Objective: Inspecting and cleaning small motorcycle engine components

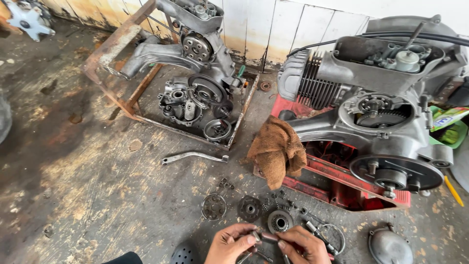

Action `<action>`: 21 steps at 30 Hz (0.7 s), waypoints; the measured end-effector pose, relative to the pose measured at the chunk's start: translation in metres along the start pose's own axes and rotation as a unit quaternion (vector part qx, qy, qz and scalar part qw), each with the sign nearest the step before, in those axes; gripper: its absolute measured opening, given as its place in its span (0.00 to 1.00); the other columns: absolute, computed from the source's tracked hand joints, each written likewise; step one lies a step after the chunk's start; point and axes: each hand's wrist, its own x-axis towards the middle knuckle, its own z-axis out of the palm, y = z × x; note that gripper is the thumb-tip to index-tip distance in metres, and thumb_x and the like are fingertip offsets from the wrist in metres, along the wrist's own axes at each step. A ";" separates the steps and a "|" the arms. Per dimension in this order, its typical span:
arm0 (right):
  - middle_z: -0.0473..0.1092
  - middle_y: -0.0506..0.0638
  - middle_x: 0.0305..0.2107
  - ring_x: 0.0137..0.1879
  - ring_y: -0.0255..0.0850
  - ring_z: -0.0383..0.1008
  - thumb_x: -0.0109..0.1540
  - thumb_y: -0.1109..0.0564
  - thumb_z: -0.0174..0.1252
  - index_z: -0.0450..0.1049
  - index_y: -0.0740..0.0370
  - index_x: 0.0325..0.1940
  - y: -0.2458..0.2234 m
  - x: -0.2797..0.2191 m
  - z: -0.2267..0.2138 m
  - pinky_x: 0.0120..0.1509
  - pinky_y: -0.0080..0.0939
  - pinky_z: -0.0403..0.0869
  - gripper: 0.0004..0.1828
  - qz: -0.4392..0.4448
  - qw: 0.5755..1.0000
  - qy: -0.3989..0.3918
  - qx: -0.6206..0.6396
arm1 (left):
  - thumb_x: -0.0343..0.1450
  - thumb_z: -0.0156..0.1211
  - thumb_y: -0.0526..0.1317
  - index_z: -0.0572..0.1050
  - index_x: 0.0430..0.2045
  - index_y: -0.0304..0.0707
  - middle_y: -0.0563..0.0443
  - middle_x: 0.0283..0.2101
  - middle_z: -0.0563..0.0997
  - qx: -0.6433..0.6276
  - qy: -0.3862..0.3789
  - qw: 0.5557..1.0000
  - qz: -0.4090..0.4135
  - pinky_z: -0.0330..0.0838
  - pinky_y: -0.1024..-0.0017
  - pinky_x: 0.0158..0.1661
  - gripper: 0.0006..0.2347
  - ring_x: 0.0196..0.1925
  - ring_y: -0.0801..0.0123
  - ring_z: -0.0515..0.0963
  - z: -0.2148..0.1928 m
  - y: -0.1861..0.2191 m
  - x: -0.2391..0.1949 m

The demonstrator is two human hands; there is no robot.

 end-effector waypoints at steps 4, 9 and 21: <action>0.82 0.49 0.28 0.28 0.33 0.80 0.52 0.62 0.71 0.87 0.62 0.38 0.022 -0.001 0.003 0.33 0.29 0.76 0.10 -0.075 0.996 -0.002 0.045 | 0.66 0.69 0.27 0.80 0.44 0.14 0.28 0.34 0.84 -0.025 -0.005 0.999 -0.019 0.81 0.66 0.34 0.14 0.36 0.53 0.86 0.005 0.007 -0.003; 0.82 0.51 0.29 0.32 0.35 0.81 0.53 0.64 0.68 0.85 0.65 0.37 0.026 -0.006 0.007 0.39 0.31 0.78 0.08 -0.074 0.994 -0.005 0.084 | 0.64 0.70 0.23 0.76 0.46 0.22 0.33 0.42 0.83 -0.022 -0.076 0.996 0.027 0.83 0.69 0.42 0.17 0.38 0.61 0.84 -0.002 -0.013 0.001; 0.83 0.54 0.28 0.32 0.36 0.80 0.56 0.68 0.65 0.88 0.68 0.48 0.051 -0.011 0.004 0.40 0.32 0.76 0.16 0.085 0.988 -0.008 0.126 | 0.65 0.71 0.23 0.77 0.39 0.24 0.40 0.37 0.84 0.065 -0.047 0.996 0.047 0.79 0.76 0.41 0.12 0.36 0.70 0.83 0.024 0.012 -0.019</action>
